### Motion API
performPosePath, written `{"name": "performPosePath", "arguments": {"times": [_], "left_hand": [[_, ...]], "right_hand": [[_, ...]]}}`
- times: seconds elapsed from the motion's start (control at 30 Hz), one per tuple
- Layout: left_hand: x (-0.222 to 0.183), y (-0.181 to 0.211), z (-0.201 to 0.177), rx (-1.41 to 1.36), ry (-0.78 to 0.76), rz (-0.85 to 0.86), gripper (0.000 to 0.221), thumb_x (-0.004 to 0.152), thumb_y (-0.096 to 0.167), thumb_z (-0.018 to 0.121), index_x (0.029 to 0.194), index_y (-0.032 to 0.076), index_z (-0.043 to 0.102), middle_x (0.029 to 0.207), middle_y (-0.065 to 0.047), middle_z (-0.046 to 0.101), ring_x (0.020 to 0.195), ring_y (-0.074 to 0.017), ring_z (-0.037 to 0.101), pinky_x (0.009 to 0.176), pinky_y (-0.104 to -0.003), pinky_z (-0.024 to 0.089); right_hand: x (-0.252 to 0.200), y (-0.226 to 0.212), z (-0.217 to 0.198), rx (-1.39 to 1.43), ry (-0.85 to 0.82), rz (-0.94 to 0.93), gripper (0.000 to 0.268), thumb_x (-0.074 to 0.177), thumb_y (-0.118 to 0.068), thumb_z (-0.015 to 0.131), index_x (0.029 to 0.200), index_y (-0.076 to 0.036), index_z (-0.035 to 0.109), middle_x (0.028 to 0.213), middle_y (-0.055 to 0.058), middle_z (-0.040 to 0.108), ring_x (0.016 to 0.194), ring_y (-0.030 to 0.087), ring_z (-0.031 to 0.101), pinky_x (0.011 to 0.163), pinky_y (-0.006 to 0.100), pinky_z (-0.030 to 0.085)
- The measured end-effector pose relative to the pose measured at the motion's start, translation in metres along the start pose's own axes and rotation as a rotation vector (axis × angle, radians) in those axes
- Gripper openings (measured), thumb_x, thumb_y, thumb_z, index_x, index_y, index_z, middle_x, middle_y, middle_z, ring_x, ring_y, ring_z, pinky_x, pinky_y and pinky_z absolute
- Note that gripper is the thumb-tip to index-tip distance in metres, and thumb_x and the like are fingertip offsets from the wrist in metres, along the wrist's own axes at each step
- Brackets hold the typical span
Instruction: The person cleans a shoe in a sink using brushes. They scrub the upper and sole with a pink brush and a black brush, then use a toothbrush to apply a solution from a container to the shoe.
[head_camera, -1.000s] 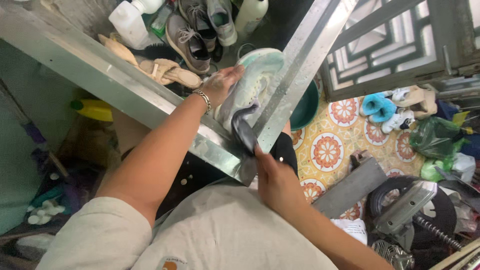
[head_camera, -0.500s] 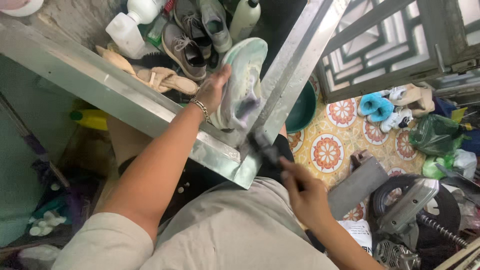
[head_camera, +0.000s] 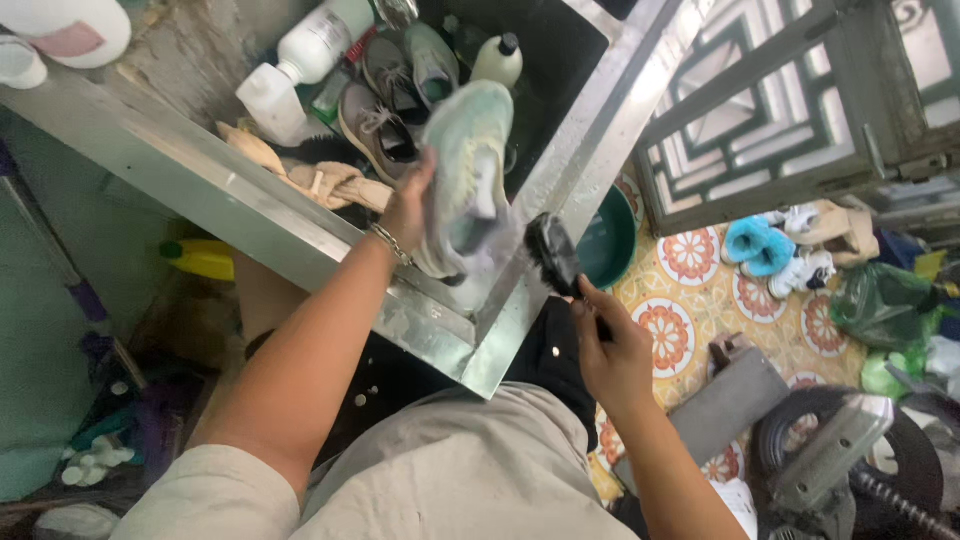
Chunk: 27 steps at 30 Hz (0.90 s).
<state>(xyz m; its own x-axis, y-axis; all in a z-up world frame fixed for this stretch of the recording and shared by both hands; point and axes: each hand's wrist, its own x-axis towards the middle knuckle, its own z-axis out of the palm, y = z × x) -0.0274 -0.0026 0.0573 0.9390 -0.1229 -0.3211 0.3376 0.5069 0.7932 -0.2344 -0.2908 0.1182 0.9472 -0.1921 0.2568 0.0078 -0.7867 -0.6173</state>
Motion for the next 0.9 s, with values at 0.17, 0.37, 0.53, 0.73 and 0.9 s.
{"name": "performPosePath", "arguments": {"times": [0.17, 0.37, 0.53, 0.73, 0.9], "left_hand": [[0.045, -0.065, -0.04, 0.58, 0.004, 0.054, 0.094, 0.124, 0.086, 0.049, 0.178, 0.012, 0.069, 0.184, -0.023, 0.064, 0.178, -0.0449, 0.048, 0.154, -0.058, 0.03], [0.041, -0.055, -0.041, 0.877, -0.062, 0.034, 0.103, 0.12, 0.097, 0.036, 0.185, 0.02, 0.058, 0.178, -0.02, 0.069, 0.169, -0.0423, 0.059, 0.143, -0.061, 0.047], [0.018, -0.003, -0.01, 0.852, 0.103, 0.109, 0.102, 0.124, 0.086, 0.037, 0.181, 0.005, 0.057, 0.172, -0.033, 0.068, 0.166, -0.0516, 0.06, 0.144, -0.065, 0.044], [0.095, -0.002, -0.121, 0.819, 0.406, 0.318, 0.088, 0.127, 0.081, 0.047, 0.166, 0.004, 0.068, 0.148, -0.033, 0.08, 0.149, -0.0533, 0.073, 0.13, -0.067, 0.055], [0.088, 0.053, -0.12, 0.778, 0.458, 0.334, 0.083, 0.127, 0.078, 0.052, 0.157, 0.003, 0.074, 0.15, -0.037, 0.078, 0.149, -0.0596, 0.07, 0.127, -0.069, 0.055]], "right_hand": [[0.016, -0.062, 0.007, 0.076, -0.382, 0.217, 0.028, 0.117, -0.028, 0.082, 0.141, -0.021, 0.093, 0.066, 0.014, 0.082, 0.058, 0.032, 0.081, 0.056, 0.047, 0.06], [0.029, -0.047, 0.069, 0.822, -0.565, 0.834, 0.016, 0.123, -0.021, 0.077, 0.133, -0.011, 0.085, 0.056, 0.002, 0.043, 0.04, 0.013, 0.035, 0.034, 0.025, 0.027], [0.077, -0.095, 0.045, 1.162, -0.57, 1.045, 0.014, 0.13, -0.024, 0.063, 0.132, -0.017, 0.075, 0.066, -0.006, 0.038, 0.042, 0.003, 0.031, 0.035, 0.018, 0.027], [0.158, -0.089, 0.019, 0.994, -0.326, 0.755, 0.01, 0.131, -0.034, 0.063, 0.122, -0.03, 0.065, 0.067, -0.006, 0.028, 0.043, 0.005, 0.026, 0.038, 0.02, 0.016], [0.209, -0.028, 0.118, 0.447, -0.396, 0.452, 0.046, 0.123, -0.014, 0.071, 0.169, -0.017, 0.075, 0.083, 0.007, 0.071, 0.062, 0.013, 0.056, 0.053, 0.026, 0.047]]}}
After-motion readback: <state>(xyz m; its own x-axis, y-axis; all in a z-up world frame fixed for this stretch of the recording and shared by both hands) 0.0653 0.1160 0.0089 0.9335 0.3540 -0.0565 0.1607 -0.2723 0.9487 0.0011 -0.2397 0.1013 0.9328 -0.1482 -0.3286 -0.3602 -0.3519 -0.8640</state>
